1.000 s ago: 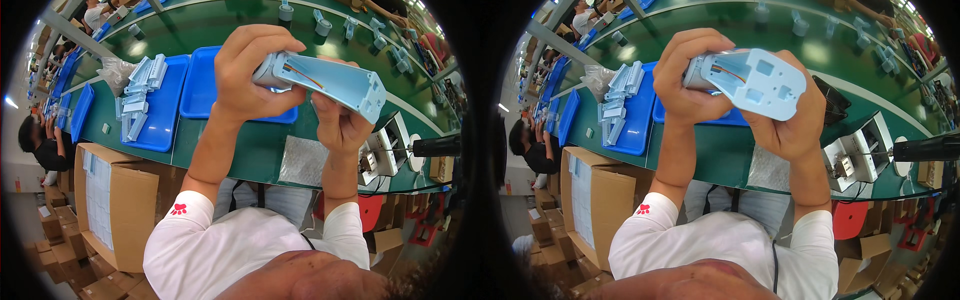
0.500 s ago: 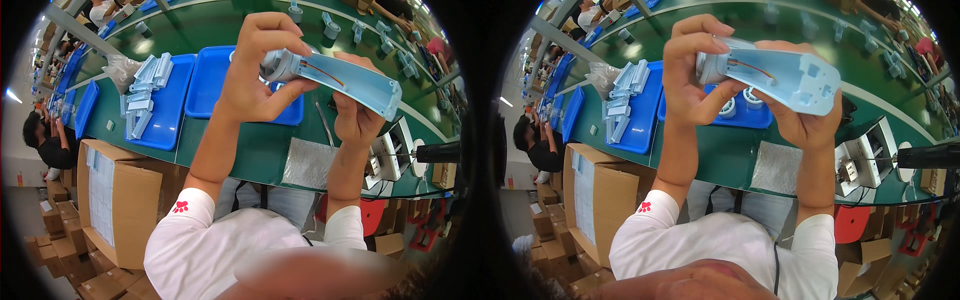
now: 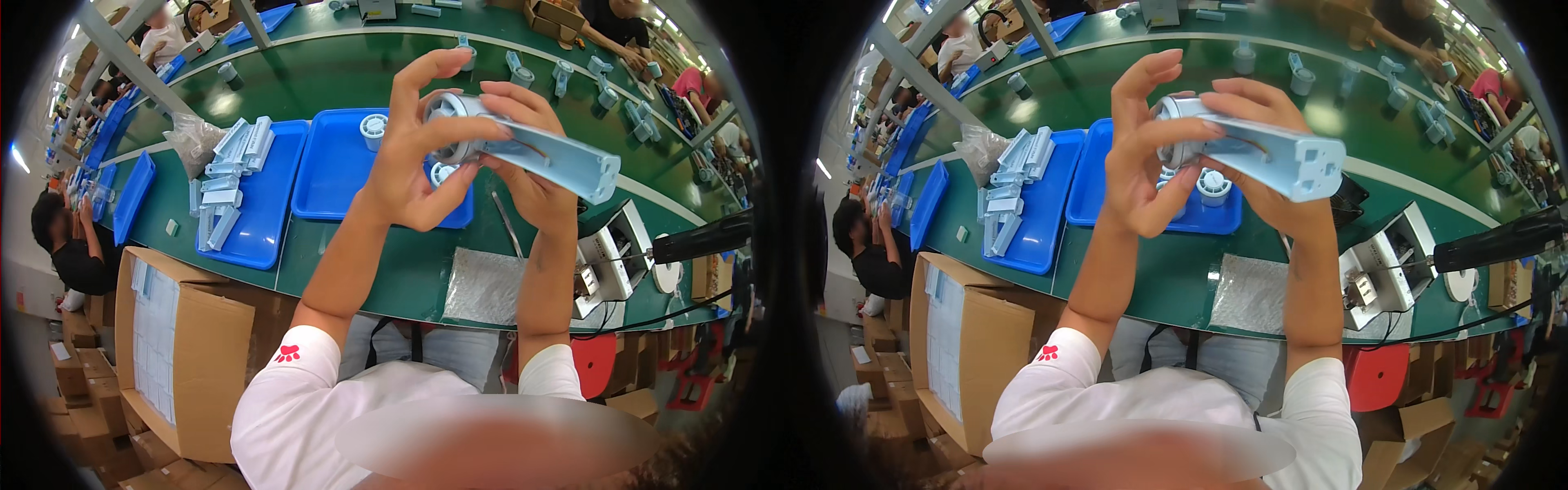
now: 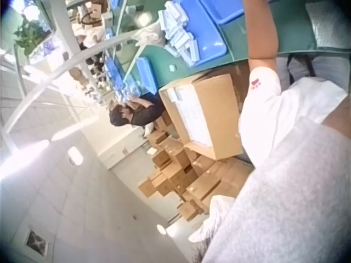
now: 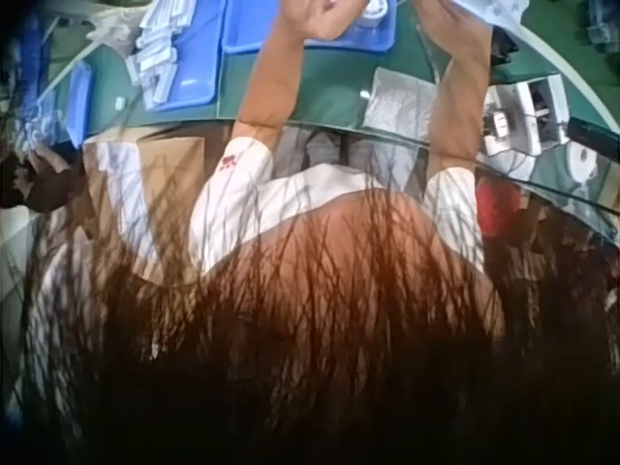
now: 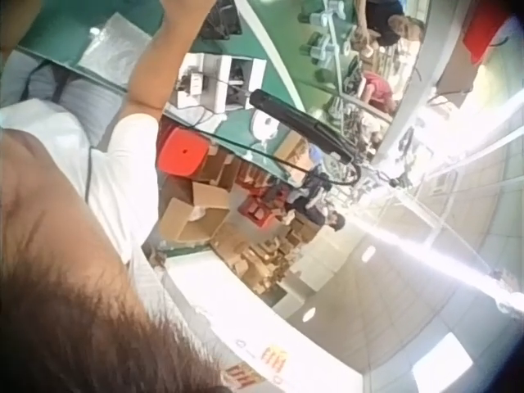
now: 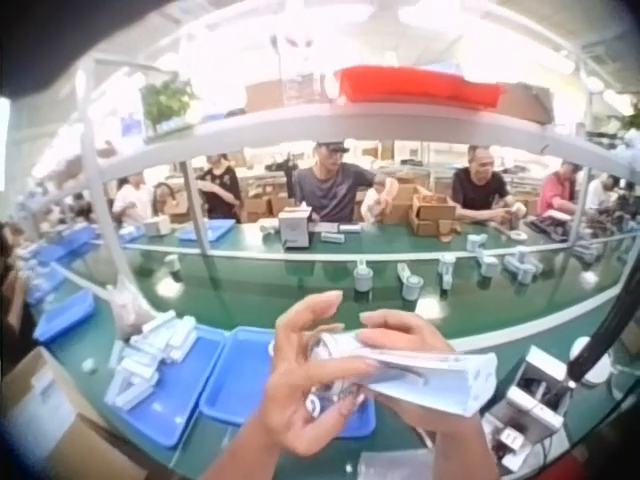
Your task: Assembling plastic housings for electronic components using a heat gun and tape.
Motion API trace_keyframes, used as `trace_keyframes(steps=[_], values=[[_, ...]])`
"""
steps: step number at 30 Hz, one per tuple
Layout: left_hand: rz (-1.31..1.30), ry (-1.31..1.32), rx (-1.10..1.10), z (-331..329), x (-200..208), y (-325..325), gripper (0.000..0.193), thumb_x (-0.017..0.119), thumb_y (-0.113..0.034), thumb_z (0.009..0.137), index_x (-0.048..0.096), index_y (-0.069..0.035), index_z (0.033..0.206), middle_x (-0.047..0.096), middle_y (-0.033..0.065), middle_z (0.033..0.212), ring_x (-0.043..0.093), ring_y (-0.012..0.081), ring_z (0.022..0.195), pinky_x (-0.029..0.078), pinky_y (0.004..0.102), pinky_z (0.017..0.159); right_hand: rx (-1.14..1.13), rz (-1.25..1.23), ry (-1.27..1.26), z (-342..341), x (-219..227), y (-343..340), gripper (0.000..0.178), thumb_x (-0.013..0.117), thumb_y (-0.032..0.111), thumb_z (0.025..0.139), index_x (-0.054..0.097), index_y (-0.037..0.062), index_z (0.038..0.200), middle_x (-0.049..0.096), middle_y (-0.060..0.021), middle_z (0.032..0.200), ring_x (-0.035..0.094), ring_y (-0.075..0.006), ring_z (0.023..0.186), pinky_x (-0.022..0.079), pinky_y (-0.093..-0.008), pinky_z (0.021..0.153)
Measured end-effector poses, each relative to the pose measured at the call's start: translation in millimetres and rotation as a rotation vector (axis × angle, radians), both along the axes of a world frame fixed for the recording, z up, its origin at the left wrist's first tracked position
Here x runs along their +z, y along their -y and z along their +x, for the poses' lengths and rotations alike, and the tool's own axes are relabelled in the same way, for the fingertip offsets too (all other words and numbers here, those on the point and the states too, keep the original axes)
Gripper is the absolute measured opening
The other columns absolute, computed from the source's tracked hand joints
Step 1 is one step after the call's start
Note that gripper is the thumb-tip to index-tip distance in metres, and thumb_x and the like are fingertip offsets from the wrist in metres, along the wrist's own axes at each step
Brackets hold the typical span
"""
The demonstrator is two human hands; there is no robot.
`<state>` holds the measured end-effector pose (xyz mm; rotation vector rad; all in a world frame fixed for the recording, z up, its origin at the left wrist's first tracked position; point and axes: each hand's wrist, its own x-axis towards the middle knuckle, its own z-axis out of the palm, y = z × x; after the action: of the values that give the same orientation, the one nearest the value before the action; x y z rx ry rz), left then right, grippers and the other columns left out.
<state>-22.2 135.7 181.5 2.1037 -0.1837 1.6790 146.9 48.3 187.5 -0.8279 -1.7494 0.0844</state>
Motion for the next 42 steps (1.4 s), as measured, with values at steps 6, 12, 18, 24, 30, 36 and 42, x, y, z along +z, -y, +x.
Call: trace_keyframes(steps=[6, 12, 18, 24, 30, 36, 42], values=[[0.014, -0.098, -0.051, 5.2, -3.8, 7.2, 0.045, 0.061, -0.039, 0.087, 0.074, -0.006, 0.115, 0.028, 0.0291, 0.157, 0.034, 0.0415, 0.144, 0.033, 0.0497, 0.113, 0.037, 0.0, -0.106, -3.2, -4.9, 5.6, 0.052, 0.081, 0.0, 0.078, 0.062, 0.0021, 0.126, 0.065, -0.0137, 0.126, 0.066, -0.024, 0.109, 0.055, -0.0327, 0.088], [-0.045, -0.242, -0.012, 4.3, -1.4, 14.5, 0.049, 0.063, -0.043, 0.09, 0.072, -0.001, 0.115, 0.038, 0.029, 0.152, 0.048, 0.04, 0.136, 0.039, 0.0477, 0.109, 0.04, -0.219, -0.095, 6.5, 0.1, 19.3, 0.052, 0.08, 0.005, 0.082, 0.059, -0.0036, 0.129, 0.061, -0.0168, 0.134, 0.064, -0.0253, 0.116, 0.056, -0.0319, 0.09], [-0.238, -0.243, -0.174, -0.3, -2.4, 14.9, 0.024, 0.082, -0.009, 0.075, 0.072, -0.006, 0.096, 0.056, 0.0193, 0.135, 0.057, 0.0358, 0.124, 0.046, 0.0425, 0.1, -0.012, -0.04, 0.055, 6.9, 1.9, 15.6, 0.05, 0.082, 0.003, 0.078, 0.064, 0.0024, 0.125, 0.067, -0.0124, 0.125, 0.069, -0.0248, 0.102, 0.055, -0.033, 0.086], [-0.547, -0.13, -0.526, -4.4, -6.4, 9.2, 0.015, 0.076, 0.002, 0.081, 0.064, -0.005, 0.086, 0.062, 0.021, 0.127, 0.047, 0.0424, 0.138, 0.047, 0.0501, 0.107, -0.013, -0.07, 0.03, 1.5, -5.2, 12.6, 0.05, 0.084, 0.004, 0.075, 0.066, 0.0023, 0.121, 0.07, -0.0115, 0.118, 0.069, -0.0259, 0.102, 0.054, -0.0333, 0.086], [-0.828, 0.103, -0.668, -23.5, -34.5, 8.9, 0.012, 0.068, -0.006, 0.095, 0.057, -0.004, 0.092, 0.063, 0.0193, 0.125, 0.058, 0.0331, 0.127, 0.051, 0.046, 0.103, -0.015, -0.083, 0.076, -22.5, -13.5, -1.3, 0.05, 0.086, 0.016, 0.076, 0.066, 0.0036, 0.119, 0.07, -0.0131, 0.111, 0.068, -0.0318, 0.095, 0.054, -0.0359, 0.083], [-1.071, 0.216, -0.244, -57.0, -51.0, -2.2, 0.012, 0.063, -0.003, 0.098, 0.051, -0.004, 0.094, 0.069, 0.0164, 0.107, 0.066, 0.018, 0.097, 0.054, 0.0315, 0.085, -0.022, -0.183, 0.017, -49.2, -32.5, -14.0, 0.059, 0.086, 0.019, 0.075, 0.062, 0.006, 0.127, 0.063, -0.015, 0.126, 0.063, -0.0331, 0.109, 0.053, -0.0369, 0.089], [-1.113, 0.117, 0.402, -96.6, -120.3, -122.7, 0.016, 0.066, -0.006, 0.094, 0.05, -0.003, 0.093, 0.071, 0.015, 0.098, 0.068, 0.0161, 0.088, 0.052, 0.028, 0.079, -0.103, -0.172, 0.013, -33.9, -9.8, -5.5, 0.06, 0.084, 0.017, 0.077, 0.061, 0.0089, 0.132, 0.057, -0.0119, 0.136, 0.059, -0.028, 0.12, 0.052, -0.0389, 0.096]])
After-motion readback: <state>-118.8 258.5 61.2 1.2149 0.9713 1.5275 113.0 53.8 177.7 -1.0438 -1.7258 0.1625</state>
